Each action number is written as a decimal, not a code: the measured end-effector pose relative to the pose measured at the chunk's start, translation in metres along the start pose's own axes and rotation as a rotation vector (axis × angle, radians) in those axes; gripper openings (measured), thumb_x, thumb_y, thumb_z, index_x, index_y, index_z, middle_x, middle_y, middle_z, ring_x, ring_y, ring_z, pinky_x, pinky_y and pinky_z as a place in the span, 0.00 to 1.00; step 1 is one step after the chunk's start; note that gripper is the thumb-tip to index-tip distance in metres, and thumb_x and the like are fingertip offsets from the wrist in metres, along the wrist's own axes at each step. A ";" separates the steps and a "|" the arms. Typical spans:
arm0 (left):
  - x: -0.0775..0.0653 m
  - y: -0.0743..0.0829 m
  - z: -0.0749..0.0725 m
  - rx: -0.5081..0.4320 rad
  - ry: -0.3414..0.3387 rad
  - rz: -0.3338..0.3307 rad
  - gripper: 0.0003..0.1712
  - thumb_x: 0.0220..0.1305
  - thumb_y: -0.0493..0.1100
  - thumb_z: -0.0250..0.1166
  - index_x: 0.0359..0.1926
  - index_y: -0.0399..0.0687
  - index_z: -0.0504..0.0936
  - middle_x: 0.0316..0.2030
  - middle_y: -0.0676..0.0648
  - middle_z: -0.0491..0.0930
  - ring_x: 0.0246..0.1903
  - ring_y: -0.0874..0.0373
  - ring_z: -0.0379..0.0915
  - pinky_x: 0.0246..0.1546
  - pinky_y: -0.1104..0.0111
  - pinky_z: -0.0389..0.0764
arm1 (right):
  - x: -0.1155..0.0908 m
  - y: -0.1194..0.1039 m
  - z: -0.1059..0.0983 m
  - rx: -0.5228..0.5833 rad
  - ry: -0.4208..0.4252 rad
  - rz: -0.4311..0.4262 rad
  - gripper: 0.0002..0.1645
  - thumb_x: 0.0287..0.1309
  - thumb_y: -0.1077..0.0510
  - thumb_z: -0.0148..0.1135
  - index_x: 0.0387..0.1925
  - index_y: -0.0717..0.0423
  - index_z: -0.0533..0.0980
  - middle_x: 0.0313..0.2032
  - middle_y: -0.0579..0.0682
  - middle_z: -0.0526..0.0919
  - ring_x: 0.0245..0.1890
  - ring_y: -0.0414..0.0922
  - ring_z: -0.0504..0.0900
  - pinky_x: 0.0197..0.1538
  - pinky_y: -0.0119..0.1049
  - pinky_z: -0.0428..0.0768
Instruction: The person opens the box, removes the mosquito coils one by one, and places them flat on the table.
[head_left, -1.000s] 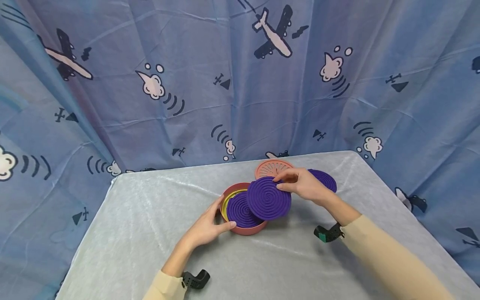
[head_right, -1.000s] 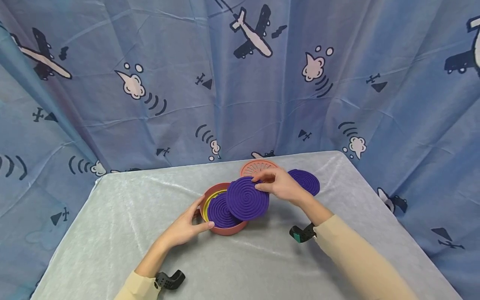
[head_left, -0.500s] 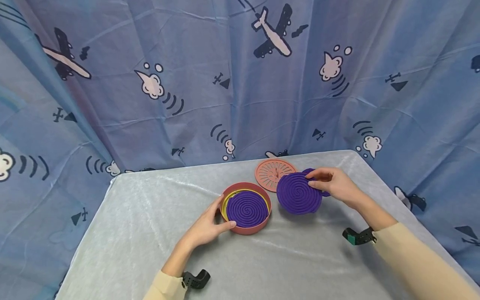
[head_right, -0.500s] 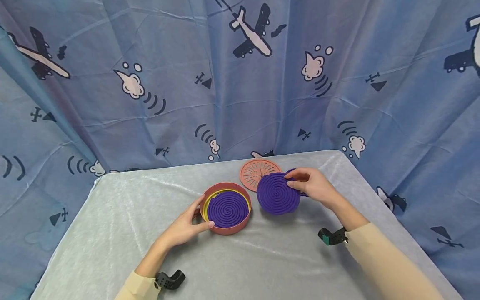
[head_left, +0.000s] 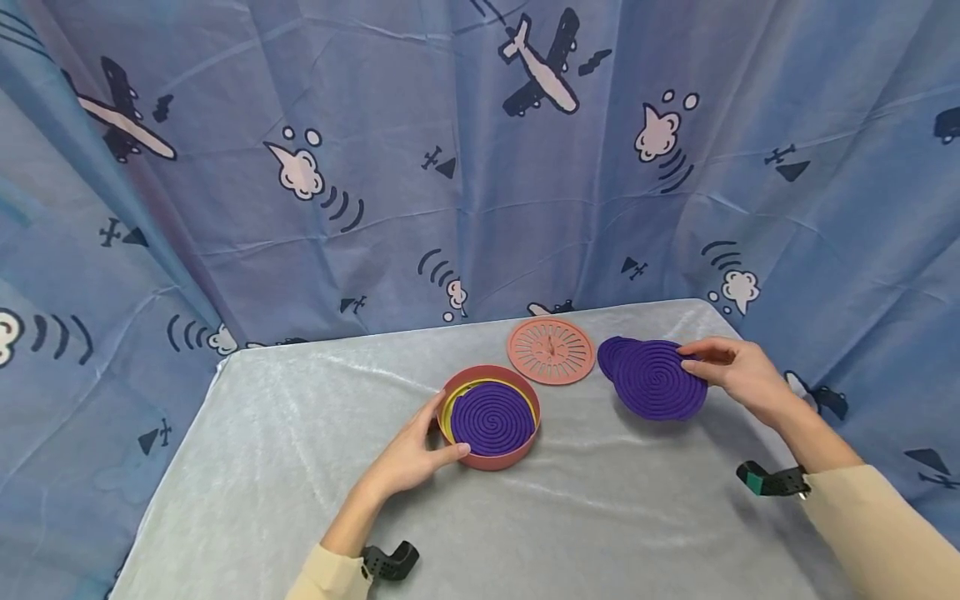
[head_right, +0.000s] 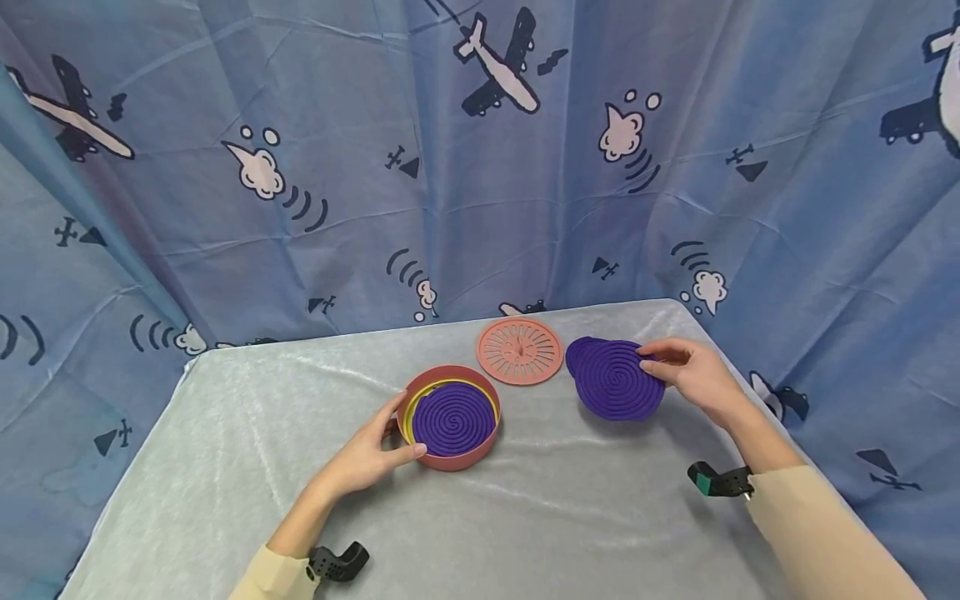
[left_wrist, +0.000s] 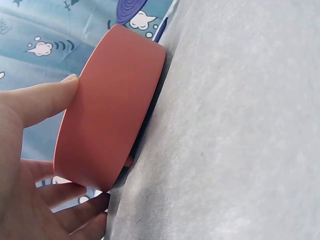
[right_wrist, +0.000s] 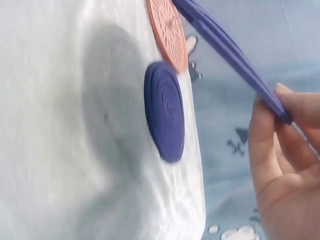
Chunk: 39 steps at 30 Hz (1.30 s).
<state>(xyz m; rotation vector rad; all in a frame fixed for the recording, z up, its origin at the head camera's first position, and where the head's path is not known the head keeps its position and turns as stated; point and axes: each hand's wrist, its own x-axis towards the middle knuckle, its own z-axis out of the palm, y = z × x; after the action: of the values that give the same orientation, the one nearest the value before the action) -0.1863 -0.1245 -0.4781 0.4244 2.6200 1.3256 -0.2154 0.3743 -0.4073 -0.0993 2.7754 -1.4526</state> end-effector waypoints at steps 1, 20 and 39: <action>0.000 0.000 0.000 -0.002 0.002 0.003 0.58 0.59 0.63 0.73 0.81 0.50 0.53 0.77 0.43 0.58 0.75 0.45 0.54 0.73 0.45 0.56 | -0.001 0.003 -0.003 -0.003 0.015 0.006 0.28 0.69 0.49 0.66 0.59 0.65 0.77 0.45 0.36 0.82 0.41 0.33 0.80 0.41 0.30 0.82; 0.001 0.000 -0.001 -0.008 0.009 0.006 0.58 0.59 0.63 0.73 0.81 0.50 0.52 0.77 0.43 0.56 0.75 0.44 0.52 0.73 0.44 0.55 | -0.009 0.062 -0.036 0.061 0.170 0.164 0.31 0.69 0.50 0.65 0.61 0.69 0.73 0.37 0.29 0.83 0.36 0.29 0.81 0.38 0.29 0.83; 0.000 -0.001 0.001 -0.022 0.005 0.007 0.57 0.60 0.62 0.73 0.81 0.49 0.53 0.77 0.42 0.58 0.75 0.43 0.53 0.72 0.43 0.55 | -0.010 0.097 -0.032 -0.064 0.185 0.201 0.28 0.70 0.58 0.62 0.60 0.78 0.71 0.42 0.52 0.83 0.32 0.25 0.76 0.35 0.29 0.83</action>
<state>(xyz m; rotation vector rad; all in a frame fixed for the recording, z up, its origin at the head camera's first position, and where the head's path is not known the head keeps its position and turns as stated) -0.1864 -0.1242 -0.4793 0.4280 2.6079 1.3576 -0.2121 0.4566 -0.4690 0.3212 2.8717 -1.3894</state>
